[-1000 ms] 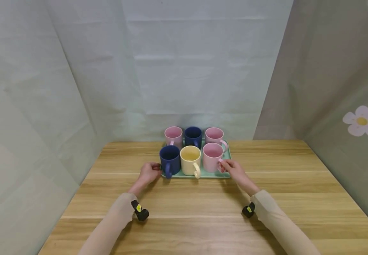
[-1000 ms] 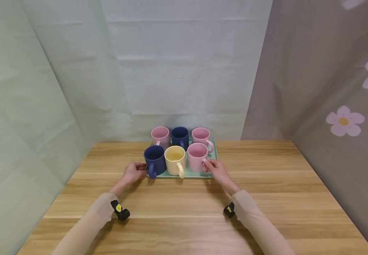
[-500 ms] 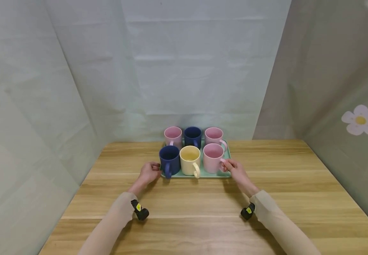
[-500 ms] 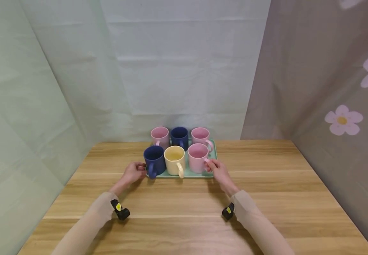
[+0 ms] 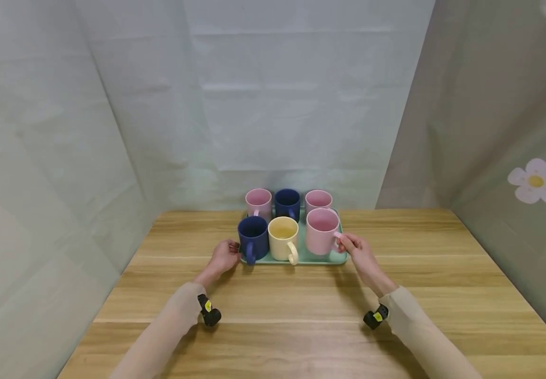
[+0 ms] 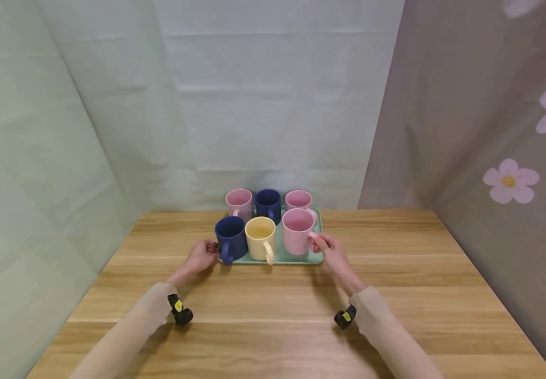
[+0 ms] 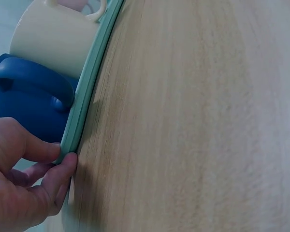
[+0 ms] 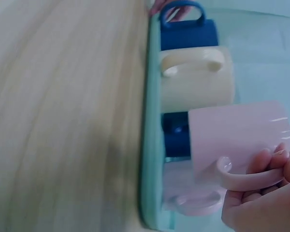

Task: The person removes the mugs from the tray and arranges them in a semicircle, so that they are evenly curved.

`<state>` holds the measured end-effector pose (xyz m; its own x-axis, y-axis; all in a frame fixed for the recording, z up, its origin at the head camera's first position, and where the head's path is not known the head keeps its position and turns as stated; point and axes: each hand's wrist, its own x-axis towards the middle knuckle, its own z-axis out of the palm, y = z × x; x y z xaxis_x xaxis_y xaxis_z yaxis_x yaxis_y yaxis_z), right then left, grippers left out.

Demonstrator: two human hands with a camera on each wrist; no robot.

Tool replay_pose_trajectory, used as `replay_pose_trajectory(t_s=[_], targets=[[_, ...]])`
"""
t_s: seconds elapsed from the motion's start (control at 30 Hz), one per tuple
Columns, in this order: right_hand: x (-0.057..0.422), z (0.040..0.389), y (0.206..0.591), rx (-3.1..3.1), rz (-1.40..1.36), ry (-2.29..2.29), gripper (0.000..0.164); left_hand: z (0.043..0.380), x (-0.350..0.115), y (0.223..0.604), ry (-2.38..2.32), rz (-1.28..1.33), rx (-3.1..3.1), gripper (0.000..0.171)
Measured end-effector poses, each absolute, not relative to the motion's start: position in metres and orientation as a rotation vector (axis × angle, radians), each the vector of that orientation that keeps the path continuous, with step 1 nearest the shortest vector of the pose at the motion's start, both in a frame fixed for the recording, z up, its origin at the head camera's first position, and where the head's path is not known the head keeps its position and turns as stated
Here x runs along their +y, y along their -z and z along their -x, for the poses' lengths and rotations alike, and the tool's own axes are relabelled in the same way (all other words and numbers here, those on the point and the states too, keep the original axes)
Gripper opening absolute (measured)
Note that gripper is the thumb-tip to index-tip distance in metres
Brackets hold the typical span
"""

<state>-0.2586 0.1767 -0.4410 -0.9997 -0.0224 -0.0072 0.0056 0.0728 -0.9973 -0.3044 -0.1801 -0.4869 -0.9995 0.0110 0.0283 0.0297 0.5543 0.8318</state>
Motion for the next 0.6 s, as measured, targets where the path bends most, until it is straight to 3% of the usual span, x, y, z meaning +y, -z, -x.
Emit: replay_pose_trajectory(t_s=[0.2, 0.43, 0.53, 0.6], targets=[[0.18, 0.248, 0.433, 2.265, 0.118, 2.16, 0.024, 0.31, -0.185, 0.493, 1.513, 0.093, -2.741, 0.03], [0.178, 0.238, 0.427, 2.163, 0.202, 2.234, 0.024, 0.395, -0.228, 0.616, 1.519, 0.287, -2.619, 0.025], [0.176, 0.234, 0.424, 2.124, 0.224, 2.249, 0.024, 0.4, -0.228, 0.624, 1.467, 0.239, -2.629, 0.025], [0.175, 0.231, 0.423, 2.108, 0.238, 2.242, 0.025, 0.382, -0.219, 0.597, 1.466, 0.189, -2.652, 0.026]])
